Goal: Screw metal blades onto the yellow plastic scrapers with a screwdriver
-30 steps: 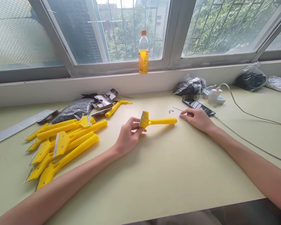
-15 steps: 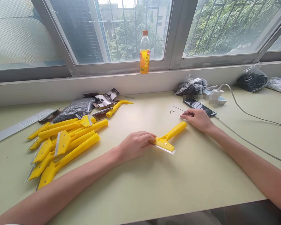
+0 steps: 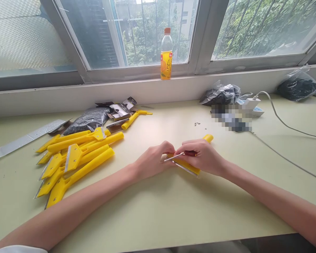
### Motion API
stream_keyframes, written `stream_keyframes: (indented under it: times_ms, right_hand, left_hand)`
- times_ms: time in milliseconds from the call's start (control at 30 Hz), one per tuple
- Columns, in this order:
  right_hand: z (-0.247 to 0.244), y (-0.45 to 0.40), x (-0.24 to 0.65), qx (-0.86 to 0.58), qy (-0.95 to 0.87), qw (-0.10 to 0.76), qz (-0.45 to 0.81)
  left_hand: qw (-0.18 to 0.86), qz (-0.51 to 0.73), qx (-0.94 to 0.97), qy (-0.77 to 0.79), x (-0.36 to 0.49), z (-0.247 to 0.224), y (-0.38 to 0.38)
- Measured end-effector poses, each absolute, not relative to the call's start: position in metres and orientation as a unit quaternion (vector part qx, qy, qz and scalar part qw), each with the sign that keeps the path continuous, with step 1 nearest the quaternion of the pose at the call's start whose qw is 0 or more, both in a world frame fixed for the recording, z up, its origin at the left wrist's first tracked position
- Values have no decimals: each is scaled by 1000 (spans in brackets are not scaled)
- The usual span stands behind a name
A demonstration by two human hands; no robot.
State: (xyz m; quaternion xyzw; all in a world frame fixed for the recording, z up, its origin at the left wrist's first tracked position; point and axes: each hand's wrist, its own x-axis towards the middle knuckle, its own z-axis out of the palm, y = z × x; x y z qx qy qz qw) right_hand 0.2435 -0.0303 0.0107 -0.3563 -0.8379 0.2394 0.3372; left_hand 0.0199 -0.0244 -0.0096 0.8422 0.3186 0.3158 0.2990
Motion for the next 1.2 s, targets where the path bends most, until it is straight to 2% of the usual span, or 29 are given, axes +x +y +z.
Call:
stream_keyframes:
  times_ms: [300, 500, 600, 700, 833, 933, 1200]
  right_hand:
    - [24, -32, 255, -296, -910, 230, 175]
    - [24, -35, 261, -277, -927, 200, 151]
    - [22, -36, 259, -295, -909, 223, 196]
    - [18, -28, 263, -342, -856, 297, 249]
    - [8, 8, 292, -504, -724, 438, 173]
    - [-1, 39, 323, -576, -699, 408, 117]
    - [-11, 70, 336, -592, -682, 386, 187]
  left_hand:
    - [295, 318, 841, 322, 21, -12, -25]
    - [263, 333, 858, 290, 22, -11, -23]
    - [259, 337, 867, 260, 21, -11, -22]
    - [236, 325, 884, 240, 19, -12, -20]
    - [179, 314, 906, 222, 18, -15, -19]
    - [146, 322, 911, 215, 20, -15, -19]
    - [124, 322, 914, 212, 22, -16, -19]
